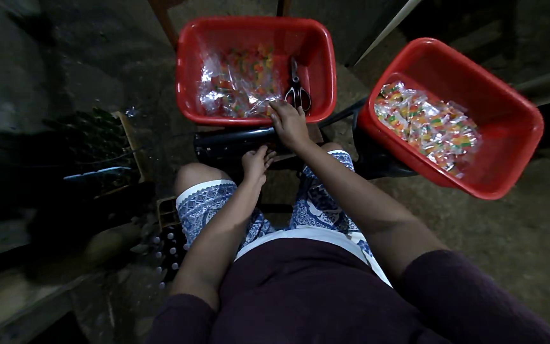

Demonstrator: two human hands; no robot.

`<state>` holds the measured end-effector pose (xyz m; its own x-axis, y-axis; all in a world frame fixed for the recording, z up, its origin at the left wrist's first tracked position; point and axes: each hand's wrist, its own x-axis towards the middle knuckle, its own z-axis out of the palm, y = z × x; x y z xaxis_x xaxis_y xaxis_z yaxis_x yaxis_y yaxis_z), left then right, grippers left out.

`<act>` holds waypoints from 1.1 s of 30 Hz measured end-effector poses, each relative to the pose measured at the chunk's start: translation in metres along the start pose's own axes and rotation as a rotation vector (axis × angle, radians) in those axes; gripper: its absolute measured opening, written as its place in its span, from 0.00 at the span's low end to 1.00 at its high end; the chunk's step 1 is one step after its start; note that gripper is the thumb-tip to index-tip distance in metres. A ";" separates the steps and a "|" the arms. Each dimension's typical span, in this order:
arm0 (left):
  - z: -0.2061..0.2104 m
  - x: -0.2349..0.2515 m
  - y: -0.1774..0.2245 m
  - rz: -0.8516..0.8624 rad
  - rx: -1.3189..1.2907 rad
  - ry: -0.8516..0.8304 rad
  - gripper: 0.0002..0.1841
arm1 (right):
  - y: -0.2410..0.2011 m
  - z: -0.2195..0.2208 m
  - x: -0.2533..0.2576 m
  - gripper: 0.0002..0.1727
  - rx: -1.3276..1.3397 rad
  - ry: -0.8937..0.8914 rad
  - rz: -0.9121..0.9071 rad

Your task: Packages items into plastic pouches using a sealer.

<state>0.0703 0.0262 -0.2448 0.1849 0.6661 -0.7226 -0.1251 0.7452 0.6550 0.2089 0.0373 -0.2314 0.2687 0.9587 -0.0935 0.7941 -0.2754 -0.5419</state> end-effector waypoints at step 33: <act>-0.004 -0.006 -0.008 0.060 0.022 -0.034 0.12 | -0.025 -0.031 0.002 0.27 -0.008 -0.049 -0.036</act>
<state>0.0660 0.0167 -0.2463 0.2111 0.7079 -0.6740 -0.1157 0.7028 0.7019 0.2062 0.0443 -0.1924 0.2136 0.9701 -0.1148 0.8070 -0.2415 -0.5389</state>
